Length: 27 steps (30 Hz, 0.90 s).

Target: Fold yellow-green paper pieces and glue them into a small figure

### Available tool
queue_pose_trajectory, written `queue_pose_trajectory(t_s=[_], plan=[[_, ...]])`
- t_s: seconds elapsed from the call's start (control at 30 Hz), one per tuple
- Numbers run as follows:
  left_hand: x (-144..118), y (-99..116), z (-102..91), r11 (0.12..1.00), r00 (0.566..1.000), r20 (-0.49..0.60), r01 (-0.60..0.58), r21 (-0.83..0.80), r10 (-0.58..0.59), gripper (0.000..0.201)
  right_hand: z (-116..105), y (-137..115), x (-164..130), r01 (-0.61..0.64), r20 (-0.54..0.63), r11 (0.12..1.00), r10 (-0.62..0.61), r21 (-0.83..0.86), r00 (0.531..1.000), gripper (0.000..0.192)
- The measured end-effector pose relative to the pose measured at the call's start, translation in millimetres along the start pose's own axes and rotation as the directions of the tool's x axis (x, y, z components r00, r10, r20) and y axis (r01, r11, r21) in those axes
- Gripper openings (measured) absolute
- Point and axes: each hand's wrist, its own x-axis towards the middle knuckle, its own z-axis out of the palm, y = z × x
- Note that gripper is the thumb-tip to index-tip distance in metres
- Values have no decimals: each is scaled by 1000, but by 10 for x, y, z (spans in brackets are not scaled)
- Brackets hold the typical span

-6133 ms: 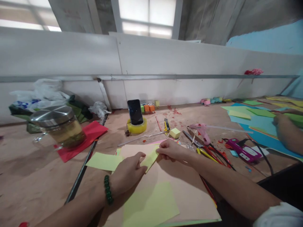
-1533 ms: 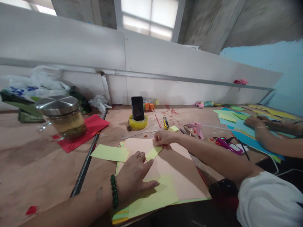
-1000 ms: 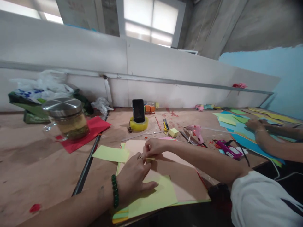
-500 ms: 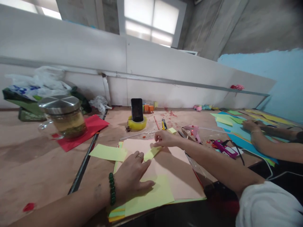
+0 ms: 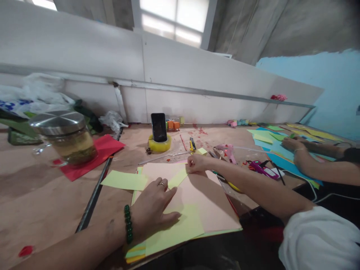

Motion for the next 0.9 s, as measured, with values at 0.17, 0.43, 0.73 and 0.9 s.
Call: queue_pose_trajectory(t_s=[0.17, 0.43, 0.73, 0.9], plan=[[17, -44, 25, 999, 999, -19, -30, 10, 30, 39, -18, 144, -52, 36, -12, 997, -35, 62, 999, 13], [115, -190, 102, 984, 987, -142, 57, -168, -81, 25, -22, 57, -35, 369, -66, 925, -364, 90, 929, 48], [175, -287, 194, 952, 955, -253, 77, -296, -156, 18, 94, 190, 61, 515, -100, 839, -505, 174, 857, 29], [147, -294, 221, 946, 941, -312, 26, -323, -132, 41, 153, 178, 22, 510, -153, 844, -488, 167, 859, 32]])
